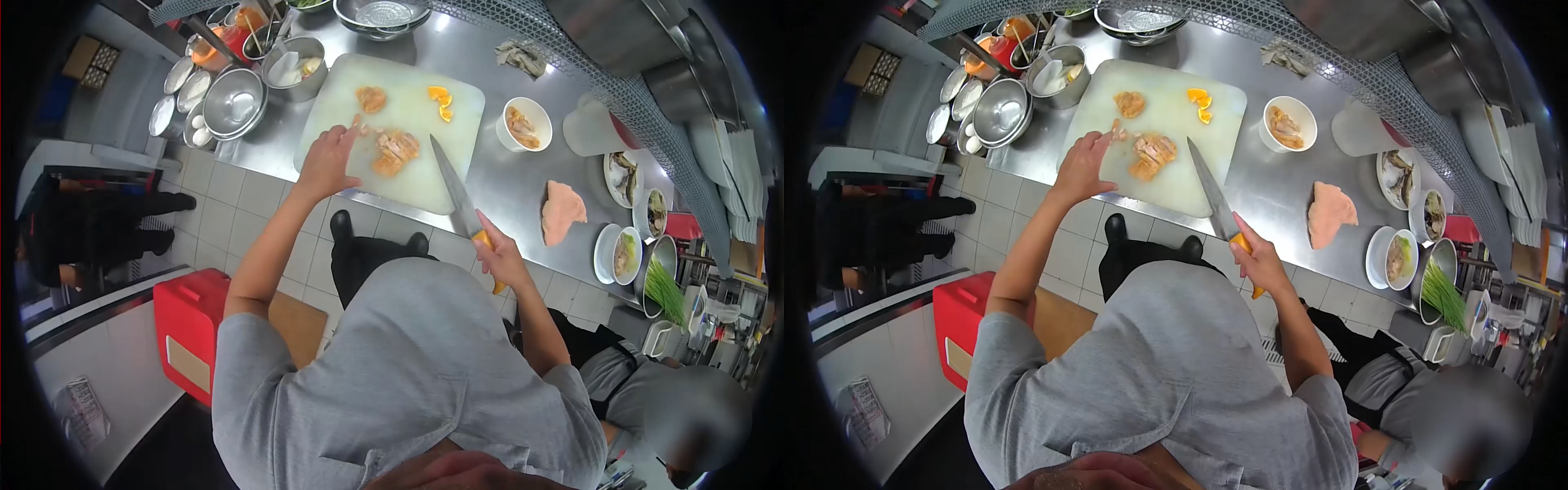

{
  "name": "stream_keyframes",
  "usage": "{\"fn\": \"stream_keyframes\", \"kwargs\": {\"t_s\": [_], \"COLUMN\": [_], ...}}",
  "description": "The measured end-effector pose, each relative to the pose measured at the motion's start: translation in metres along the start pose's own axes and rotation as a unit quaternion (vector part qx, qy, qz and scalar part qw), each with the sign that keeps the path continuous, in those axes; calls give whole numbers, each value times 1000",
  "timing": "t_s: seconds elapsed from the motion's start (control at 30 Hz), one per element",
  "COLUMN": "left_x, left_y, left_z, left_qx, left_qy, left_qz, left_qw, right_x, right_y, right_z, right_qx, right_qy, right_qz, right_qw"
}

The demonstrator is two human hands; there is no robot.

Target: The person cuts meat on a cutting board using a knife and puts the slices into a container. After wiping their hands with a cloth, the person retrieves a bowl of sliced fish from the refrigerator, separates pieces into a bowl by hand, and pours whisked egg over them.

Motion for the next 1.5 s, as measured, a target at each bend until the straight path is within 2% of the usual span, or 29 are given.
{"fn": "stream_keyframes", "kwargs": {"t_s": [0.1,0.2,0.3,0.4,0.5,0.8,0.9,1.0,1.13,1.23,1.33,1.4,1.43,1.47,1.5], "left_x": [-8,-24,-46,-55,-56,-49,-45,-39,-11,2,1,-5,-2,4,10], "left_y": [-10,-31,-61,-83,-90,-111,-122,-145,-184,-220,-250,-262,-265,-266,-268], "left_z": [22,36,32,30,38,47,60,82,146,203,240,252,250,239,225], "left_qx": [-56,-86,-132,-109,-110,-38,-51,-60,-166,-183,-189,-193,-197,-201,-204], "left_qy": [-41,-169,-256,-208,-91,51,72,59,-4,-34,-84,-138,-137,-138,-138], "left_qz": [-12,-19,35,-49,-119,-120,-99,-122,-60,-73,-83,-90,-78,-66,-54], "left_qw": [997,982,957,971,983,991,991,989,984,980,975,967,968,968,968], "right_x": [-6,-8,-16,-24,-33,-41,-32,-15,27,71,113,136,146,152,154], "right_y": [2,-3,-13,-25,-42,-69,-63,-50,-16,12,27,34,38,41,46], "right_z": [12,23,29,26,21,-1,-4,-12,-31,-41,-42,-44,-47,-40,-41], "right_qx": [-22,-9,-7,4,16,30,24,25,29,32,26,-52,-90,-71,-73], "right_qy": [-29,-52,-91,-119,-145,-221,-260,-269,-307,-293,-238,14,142,239,258], "right_qz": [-7,-4,-20,-17,-29,-39,-27,7,72,129,169,232,256,304,315], "right_qw": [999,999,996,993,989,974,965,963,949,947,956,971,952,920,910]}}
Point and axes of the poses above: each hand's wrist, its own y-axis away from the middle knuckle, its own x-axis out of the back of the hand, z = x × y, the point moved 8 cm from there along -y, towards the middle knuckle, and after that the axes turned 14 degrees about -z, right-handed, at the moved point
